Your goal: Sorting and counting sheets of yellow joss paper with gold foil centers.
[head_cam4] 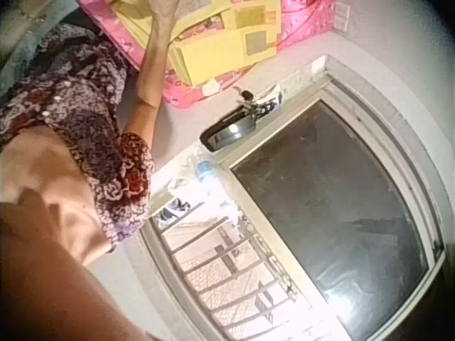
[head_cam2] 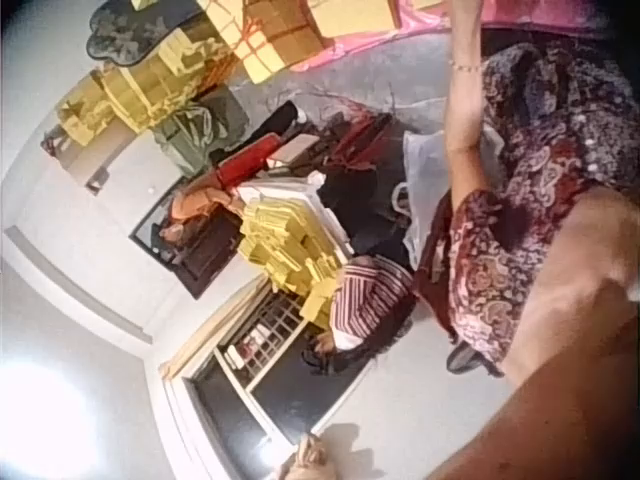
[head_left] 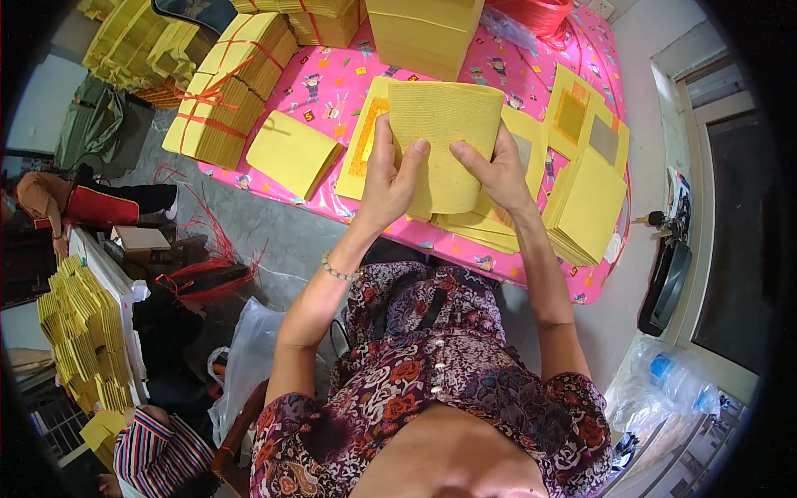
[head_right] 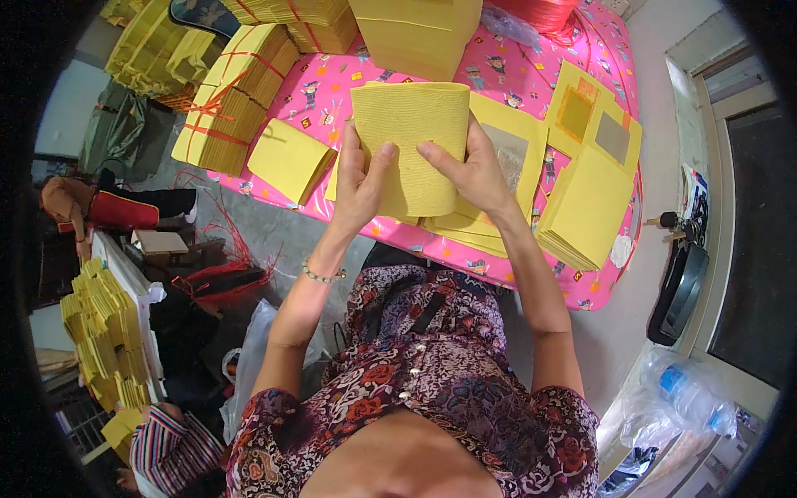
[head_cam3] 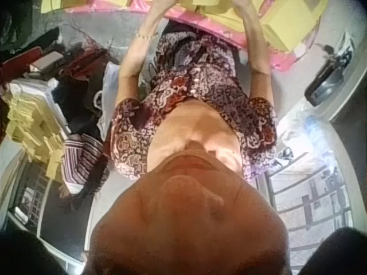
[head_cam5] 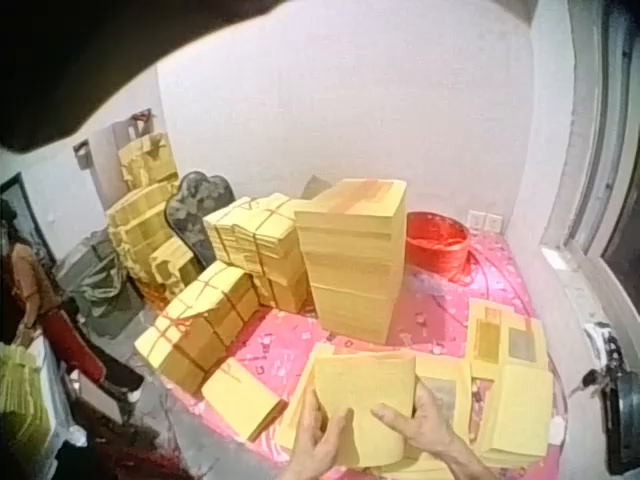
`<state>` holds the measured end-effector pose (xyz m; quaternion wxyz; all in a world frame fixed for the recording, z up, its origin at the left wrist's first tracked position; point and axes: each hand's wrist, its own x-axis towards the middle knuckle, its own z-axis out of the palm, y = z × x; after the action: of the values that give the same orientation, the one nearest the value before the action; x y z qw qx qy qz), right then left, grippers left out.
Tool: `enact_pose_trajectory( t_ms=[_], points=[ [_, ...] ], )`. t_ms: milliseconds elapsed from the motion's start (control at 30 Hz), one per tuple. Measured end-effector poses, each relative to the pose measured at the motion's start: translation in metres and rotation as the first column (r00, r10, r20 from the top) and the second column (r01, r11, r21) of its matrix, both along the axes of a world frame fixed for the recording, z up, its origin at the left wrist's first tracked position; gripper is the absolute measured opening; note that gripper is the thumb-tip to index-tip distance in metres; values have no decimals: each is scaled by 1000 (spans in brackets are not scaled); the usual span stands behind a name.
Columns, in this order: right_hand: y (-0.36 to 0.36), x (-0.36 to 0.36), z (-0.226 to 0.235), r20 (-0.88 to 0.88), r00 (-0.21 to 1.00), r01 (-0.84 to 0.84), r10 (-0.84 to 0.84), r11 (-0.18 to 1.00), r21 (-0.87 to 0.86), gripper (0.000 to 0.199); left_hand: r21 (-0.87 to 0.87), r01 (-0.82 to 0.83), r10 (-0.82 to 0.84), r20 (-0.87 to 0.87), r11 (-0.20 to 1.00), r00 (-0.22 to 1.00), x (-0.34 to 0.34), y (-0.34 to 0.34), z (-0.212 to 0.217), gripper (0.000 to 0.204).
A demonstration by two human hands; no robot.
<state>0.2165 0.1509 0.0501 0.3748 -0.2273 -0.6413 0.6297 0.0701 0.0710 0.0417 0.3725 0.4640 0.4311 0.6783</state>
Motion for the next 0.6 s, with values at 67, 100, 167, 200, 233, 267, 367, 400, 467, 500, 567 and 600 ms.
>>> enact_pose_trajectory(
  t_ms=[67,100,167,200,233,267,367,400,467,500,567,600],
  points=[
    [-2,1,2,-12,1000,-3,3,1000,3,54,14,2,-1,-52,1000,999,-2,-2,-3,31],
    [-3,2,3,-11,1000,-5,6,1000,13,54,16,4,-3,-52,1000,999,-1,-3,-4,31],
    [-6,2,5,-11,1000,-9,9,1000,25,54,46,-12,15,-72,999,997,-2,-5,-4,30],
    [-7,2,6,1,1000,-13,13,1000,14,55,47,-12,15,-73,999,997,-3,-6,-4,30],
    [-7,3,6,14,1000,-17,17,1000,4,55,55,-3,6,-53,998,999,-3,-7,-5,30],
    [-8,3,6,13,1000,-15,15,1000,6,55,62,5,-3,-34,998,999,-3,-7,-6,30],
    [-10,4,6,31,999,-15,14,1000,16,55,43,19,-19,-5,999,1000,-3,-9,-2,31],
    [-11,4,7,29,999,-14,14,1000,20,54,43,22,-22,-5,999,1000,-3,-10,-1,31],
    [-12,4,7,27,1000,-15,14,1000,23,54,25,3,-2,-13,1000,1000,-4,-12,2,32],
    [-12,4,6,48,999,-16,15,1000,16,54,25,4,-3,-13,1000,1000,-4,-13,3,32],
    [-12,3,6,67,998,-12,12,1000,7,54,25,-16,15,30,1000,999,-3,-13,3,33],
    [-13,1,8,17,999,27,-28,999,37,49,23,-13,12,29,1000,999,-3,-13,2,33]
  ],
)
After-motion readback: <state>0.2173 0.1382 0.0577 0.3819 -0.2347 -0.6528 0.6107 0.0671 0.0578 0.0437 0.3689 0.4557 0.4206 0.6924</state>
